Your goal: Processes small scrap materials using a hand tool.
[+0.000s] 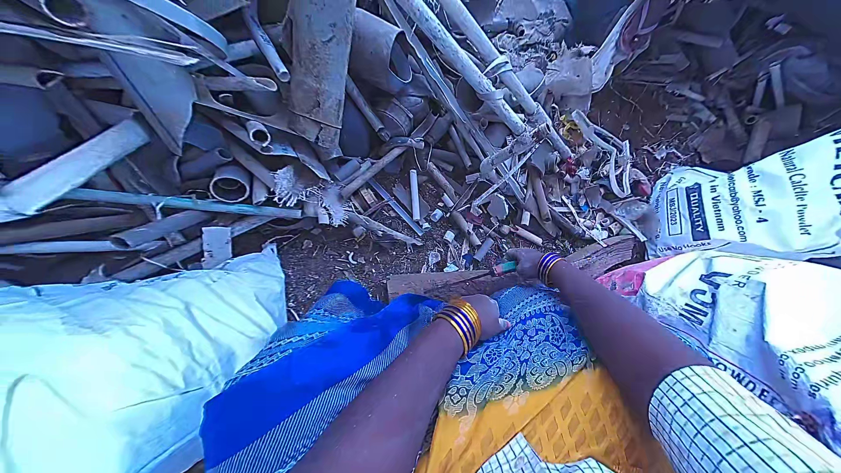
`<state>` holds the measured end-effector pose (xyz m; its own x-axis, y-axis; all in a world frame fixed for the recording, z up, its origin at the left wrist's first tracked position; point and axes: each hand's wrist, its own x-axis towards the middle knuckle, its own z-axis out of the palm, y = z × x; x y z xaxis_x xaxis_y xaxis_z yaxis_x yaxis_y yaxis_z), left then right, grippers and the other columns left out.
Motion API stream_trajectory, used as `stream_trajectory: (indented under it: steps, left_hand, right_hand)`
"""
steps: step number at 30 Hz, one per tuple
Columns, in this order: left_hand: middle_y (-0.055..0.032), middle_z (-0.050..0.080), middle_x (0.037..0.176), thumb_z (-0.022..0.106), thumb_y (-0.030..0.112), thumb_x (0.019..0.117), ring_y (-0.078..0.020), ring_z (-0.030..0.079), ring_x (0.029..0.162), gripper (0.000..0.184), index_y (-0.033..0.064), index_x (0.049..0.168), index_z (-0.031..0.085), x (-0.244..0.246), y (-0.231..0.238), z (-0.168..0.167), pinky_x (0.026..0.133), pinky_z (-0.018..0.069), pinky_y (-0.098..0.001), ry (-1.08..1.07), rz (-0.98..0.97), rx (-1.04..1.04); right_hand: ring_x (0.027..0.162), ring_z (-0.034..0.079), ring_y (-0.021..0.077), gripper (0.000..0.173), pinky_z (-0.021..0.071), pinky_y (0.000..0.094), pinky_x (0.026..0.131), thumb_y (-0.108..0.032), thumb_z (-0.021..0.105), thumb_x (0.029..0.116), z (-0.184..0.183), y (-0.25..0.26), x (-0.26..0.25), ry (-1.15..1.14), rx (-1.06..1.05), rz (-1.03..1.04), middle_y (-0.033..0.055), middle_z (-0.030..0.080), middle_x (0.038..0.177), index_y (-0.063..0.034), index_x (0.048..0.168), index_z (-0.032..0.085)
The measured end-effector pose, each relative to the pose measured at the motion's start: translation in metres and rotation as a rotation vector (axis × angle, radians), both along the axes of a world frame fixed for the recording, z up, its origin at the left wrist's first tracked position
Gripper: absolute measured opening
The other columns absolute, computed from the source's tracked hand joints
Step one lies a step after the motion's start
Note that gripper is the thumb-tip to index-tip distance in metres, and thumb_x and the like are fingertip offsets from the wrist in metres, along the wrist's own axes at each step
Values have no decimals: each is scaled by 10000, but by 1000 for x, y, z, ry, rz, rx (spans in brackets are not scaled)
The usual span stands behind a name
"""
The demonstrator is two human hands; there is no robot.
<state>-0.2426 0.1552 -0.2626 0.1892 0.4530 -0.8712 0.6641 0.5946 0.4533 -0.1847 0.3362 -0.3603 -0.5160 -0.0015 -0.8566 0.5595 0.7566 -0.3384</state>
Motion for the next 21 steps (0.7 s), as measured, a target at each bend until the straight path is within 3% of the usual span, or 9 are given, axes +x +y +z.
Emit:
stream_trajectory:
  steps: [3,5,6,10,13,17,21]
  left_hand:
    - [-267,550,1444,400,441,1109,-395,500,1394,585,-34,1420,543,0,-4,-4,1141,371,-594,-28,0,-26]
    - [-263,568,1423,397,447,1108,-396,522,1372,583,-26,1411,554,-3,-4,-8,1121,391,-601,-47,9,-31]
    - [-261,571,1420,397,453,1107,-396,527,1367,585,-18,1420,547,-5,-4,-9,1116,397,-603,-56,18,-44]
    - [-255,571,1425,403,467,1102,-393,527,1369,596,-6,1441,533,-11,-2,-15,1114,395,-610,-81,41,-77]
    - [-253,558,1443,403,468,1102,-388,517,1382,601,-9,1444,530,-12,-2,-18,1123,391,-607,-114,37,-75]
    - [-255,572,1423,409,468,1100,-391,532,1364,593,-5,1430,545,-13,0,-19,1112,400,-610,-118,49,-83]
    - [-261,586,1397,415,454,1102,-392,550,1339,582,-17,1413,556,-13,3,-12,1106,403,-603,-96,70,-81]
  right_hand:
    - [1186,610,437,358,447,613,1010,-135,668,971,-38,12,-16,-57,98,60,291,645,1229,65,1266,633]
    - [1137,636,428,421,471,633,968,-265,721,948,-62,19,-24,8,170,-69,278,668,1171,50,1218,651]
    - [1163,636,430,451,472,636,986,-291,708,960,-72,19,-28,33,199,-128,278,666,1203,39,1259,639]
    - [1283,572,432,495,419,611,1080,-234,682,988,-91,5,-38,23,123,-287,292,602,1349,40,1386,574]
    - [1262,585,427,523,427,604,1074,-287,691,990,-103,-5,-38,3,45,-233,290,617,1320,28,1389,569]
    - [1224,608,408,476,443,588,1059,-270,705,981,-103,-14,-37,2,34,-345,279,636,1281,32,1334,602]
    - [1112,644,363,466,486,553,990,-261,803,888,-89,-15,-40,26,58,-560,247,670,1179,41,1209,651]
